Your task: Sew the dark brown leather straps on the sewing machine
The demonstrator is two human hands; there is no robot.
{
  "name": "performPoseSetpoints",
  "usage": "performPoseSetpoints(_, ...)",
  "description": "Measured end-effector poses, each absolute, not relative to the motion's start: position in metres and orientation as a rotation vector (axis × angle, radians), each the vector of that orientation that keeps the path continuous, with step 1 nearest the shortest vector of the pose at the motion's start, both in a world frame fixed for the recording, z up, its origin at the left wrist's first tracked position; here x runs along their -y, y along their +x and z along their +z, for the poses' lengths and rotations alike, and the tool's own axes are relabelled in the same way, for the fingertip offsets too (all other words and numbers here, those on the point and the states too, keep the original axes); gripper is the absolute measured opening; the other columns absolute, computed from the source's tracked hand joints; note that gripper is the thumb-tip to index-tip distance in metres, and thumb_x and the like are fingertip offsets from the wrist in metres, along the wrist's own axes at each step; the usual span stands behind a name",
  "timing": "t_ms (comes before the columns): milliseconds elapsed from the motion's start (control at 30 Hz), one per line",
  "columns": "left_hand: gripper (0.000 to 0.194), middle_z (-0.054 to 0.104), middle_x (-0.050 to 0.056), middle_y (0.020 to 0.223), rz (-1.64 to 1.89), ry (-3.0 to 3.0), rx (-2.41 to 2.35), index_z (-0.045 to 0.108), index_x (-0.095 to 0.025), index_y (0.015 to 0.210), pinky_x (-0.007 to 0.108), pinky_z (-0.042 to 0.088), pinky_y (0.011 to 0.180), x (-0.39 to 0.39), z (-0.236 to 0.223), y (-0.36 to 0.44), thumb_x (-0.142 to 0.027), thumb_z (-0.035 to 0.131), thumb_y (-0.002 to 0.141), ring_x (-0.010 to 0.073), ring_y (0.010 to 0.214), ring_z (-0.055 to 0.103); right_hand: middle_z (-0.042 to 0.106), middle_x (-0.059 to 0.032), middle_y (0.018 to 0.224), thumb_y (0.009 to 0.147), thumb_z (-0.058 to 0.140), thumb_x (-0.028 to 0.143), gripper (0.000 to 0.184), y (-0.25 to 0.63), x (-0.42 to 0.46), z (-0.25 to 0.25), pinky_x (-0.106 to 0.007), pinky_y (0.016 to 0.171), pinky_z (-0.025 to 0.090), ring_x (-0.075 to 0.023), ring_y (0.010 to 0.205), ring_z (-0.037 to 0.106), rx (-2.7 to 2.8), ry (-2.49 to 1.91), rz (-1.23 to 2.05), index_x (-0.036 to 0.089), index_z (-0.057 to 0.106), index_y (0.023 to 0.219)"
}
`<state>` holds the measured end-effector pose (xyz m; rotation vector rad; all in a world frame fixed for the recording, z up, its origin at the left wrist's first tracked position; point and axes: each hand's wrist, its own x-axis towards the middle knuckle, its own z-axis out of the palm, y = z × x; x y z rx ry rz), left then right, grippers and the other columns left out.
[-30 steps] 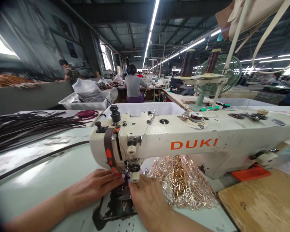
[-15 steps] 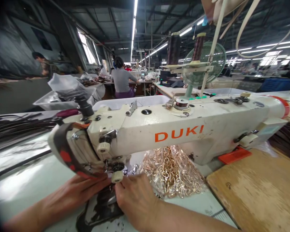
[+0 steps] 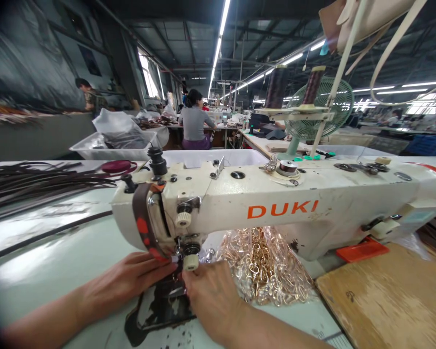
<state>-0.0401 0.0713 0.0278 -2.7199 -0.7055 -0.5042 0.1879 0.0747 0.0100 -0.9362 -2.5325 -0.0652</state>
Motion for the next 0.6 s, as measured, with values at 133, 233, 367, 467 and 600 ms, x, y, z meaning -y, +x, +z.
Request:
performPoseSetpoints(133,0.033,0.068,0.011,0.104,-0.524,-2.688,0.693,0.052,-0.01,0.118,0.031,0.057,0.08,-0.071,0.033,-0.037,-0.014,0.025,0.1,0.0221,0.093,0.066,0.069,0.0016,0.072,0.074,0.053,0.004,0.026,0.188,-0.075,0.01,-0.031,0.048,0.018,-0.0162,0.053,0.059,2.557,-0.967,-0.092,0.023,0.061,0.091)
performPoseSetpoints(233,0.033,0.069,0.011,0.101,-0.507,-2.677,0.691,0.052,-0.009,0.116,0.031,0.057,0.076,-0.071,0.036,-0.035,-0.014,0.025,0.099,0.0221,0.088,0.067,0.07,0.0013,0.071,0.076,0.053,0.006,0.028,0.188,-0.076,0.008,-0.031,0.047,0.018,-0.0166,0.051,0.059,2.553,-0.991,-0.119,0.024,0.062,0.095)
performPoseSetpoints(367,0.032,0.068,0.012,0.102,-0.473,-2.74,0.734,0.053,-0.009,0.114,0.032,0.056,0.078,-0.071,0.04,-0.031,-0.016,0.025,0.1,0.0221,0.088,0.066,0.072,-0.0004,0.078,0.079,0.052,0.009,0.027,0.189,-0.078,0.007,-0.031,0.046,0.02,-0.0178,0.051,0.06,2.56,-1.001,-0.148,0.024,0.062,0.099)
performPoseSetpoints(467,0.032,0.067,0.012,0.103,-0.455,-2.791,0.777,0.054,-0.01,0.111,0.033,0.056,0.076,-0.069,0.042,-0.029,-0.016,0.024,0.1,0.0221,0.086,0.065,0.073,-0.0025,0.084,0.08,0.055,0.011,0.026,0.19,-0.078,0.01,-0.031,0.046,0.023,-0.018,0.054,0.061,2.579,-0.99,-0.163,0.023,0.063,0.101)
performPoseSetpoints(600,0.03,0.065,0.013,0.107,-0.423,-2.831,0.855,0.053,-0.011,0.114,0.034,0.055,0.079,-0.067,0.039,-0.028,-0.018,0.028,0.099,0.0224,0.092,0.063,0.072,-0.0005,0.075,0.079,0.057,0.009,0.025,0.194,-0.076,0.014,-0.031,0.049,0.027,-0.0176,0.054,0.061,2.594,-0.971,-0.148,0.023,0.064,0.099)
